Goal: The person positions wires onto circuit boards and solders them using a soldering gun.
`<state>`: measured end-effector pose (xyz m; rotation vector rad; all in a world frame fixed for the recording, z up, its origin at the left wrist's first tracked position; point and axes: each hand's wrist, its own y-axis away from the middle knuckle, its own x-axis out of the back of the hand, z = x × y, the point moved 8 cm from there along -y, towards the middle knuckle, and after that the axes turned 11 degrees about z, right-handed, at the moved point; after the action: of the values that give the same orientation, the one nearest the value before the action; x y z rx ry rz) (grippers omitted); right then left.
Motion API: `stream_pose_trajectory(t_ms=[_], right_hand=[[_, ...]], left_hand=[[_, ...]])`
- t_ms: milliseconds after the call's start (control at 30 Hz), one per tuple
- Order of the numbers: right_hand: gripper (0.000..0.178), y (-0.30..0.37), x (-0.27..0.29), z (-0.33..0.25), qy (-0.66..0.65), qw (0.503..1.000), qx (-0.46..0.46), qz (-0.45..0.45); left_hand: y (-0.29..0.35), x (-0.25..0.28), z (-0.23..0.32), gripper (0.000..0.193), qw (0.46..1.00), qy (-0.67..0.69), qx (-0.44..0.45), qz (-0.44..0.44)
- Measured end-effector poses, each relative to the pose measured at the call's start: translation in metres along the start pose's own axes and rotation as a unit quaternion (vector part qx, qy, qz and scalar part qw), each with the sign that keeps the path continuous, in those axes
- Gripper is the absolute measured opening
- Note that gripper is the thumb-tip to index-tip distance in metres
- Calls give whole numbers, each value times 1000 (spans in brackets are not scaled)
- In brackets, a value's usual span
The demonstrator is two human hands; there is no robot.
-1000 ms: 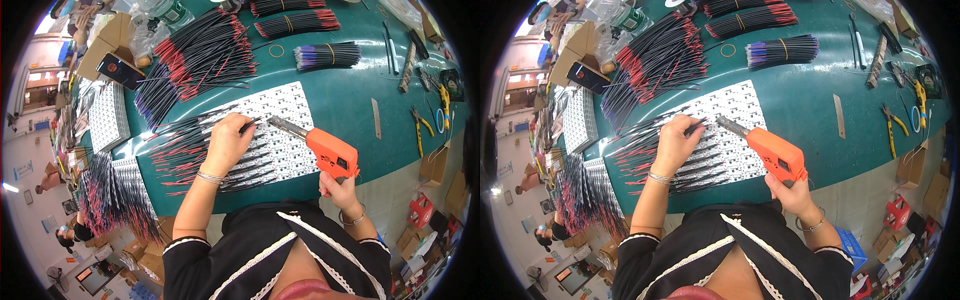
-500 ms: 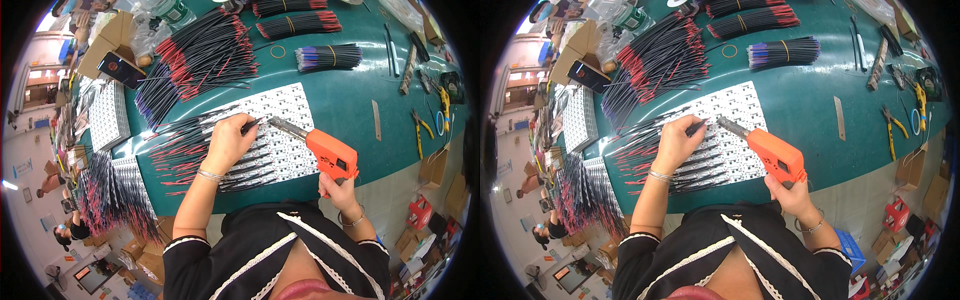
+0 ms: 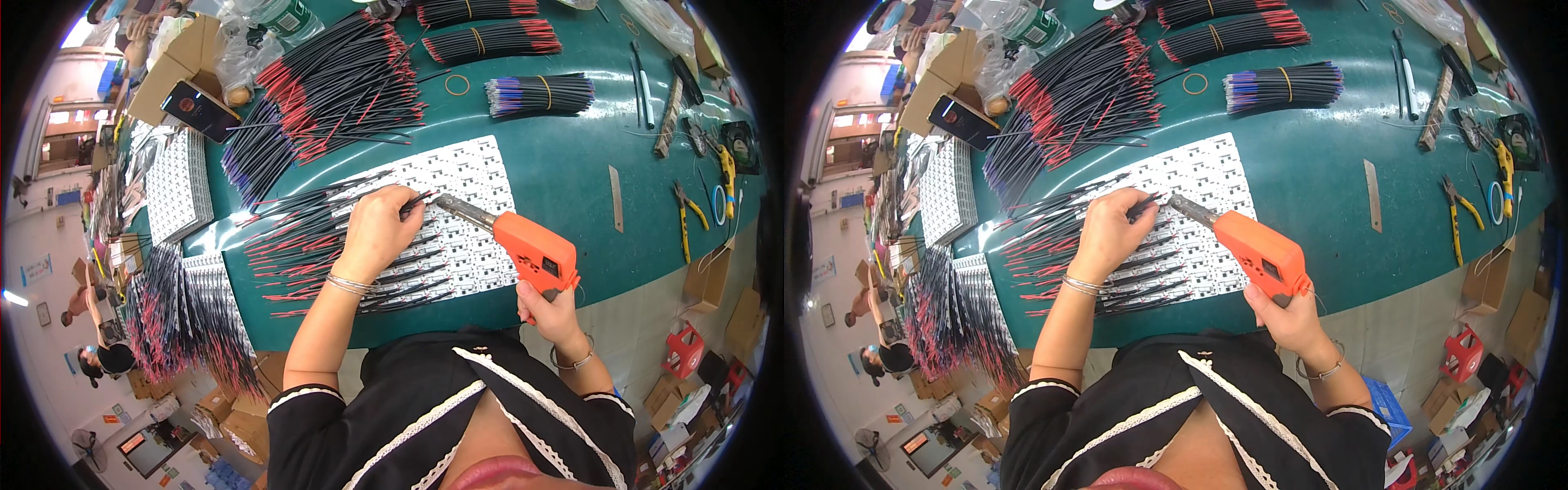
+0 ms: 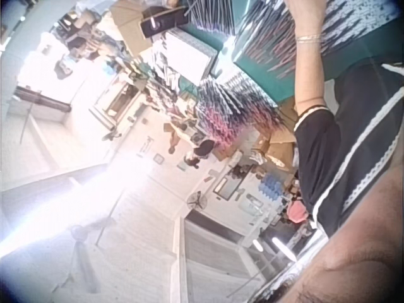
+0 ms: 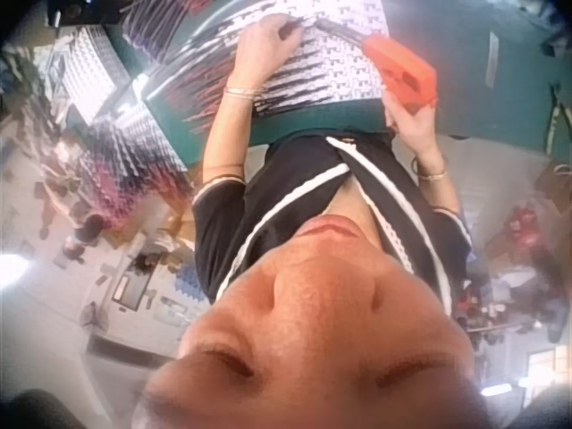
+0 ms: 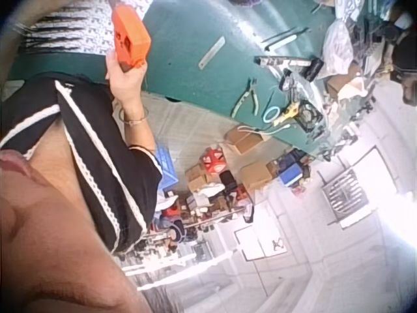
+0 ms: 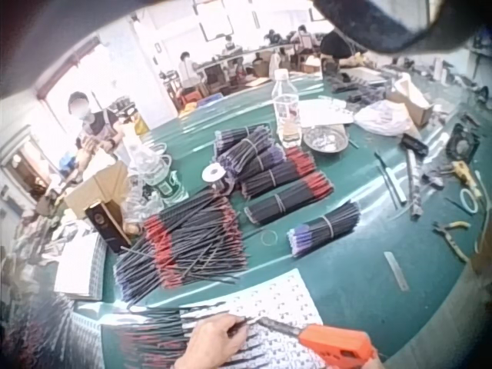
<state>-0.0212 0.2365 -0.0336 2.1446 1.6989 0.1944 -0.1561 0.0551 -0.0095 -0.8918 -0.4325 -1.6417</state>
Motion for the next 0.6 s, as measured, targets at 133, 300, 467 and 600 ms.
stream_pose_trajectory(t_ms=[133, 300, 467, 600], right_hand=[[11, 0, -1, -2, 9, 1000, -9, -6], [13, 3, 5, 1, 3, 1000, 9, 13], [17, 5, 8, 4, -6, 1000, -2, 11], [16, 4, 6, 5, -4, 1000, -3, 5]], left_hand=[[0, -2, -1, 12, 1000, -11, -2, -8], [-1, -2, 1, 13, 1000, -23, -6, -18], [-2, -3, 2, 14, 999, -42, -5, -31], [-5, -6, -3, 15, 998, -26, -11, -61]])
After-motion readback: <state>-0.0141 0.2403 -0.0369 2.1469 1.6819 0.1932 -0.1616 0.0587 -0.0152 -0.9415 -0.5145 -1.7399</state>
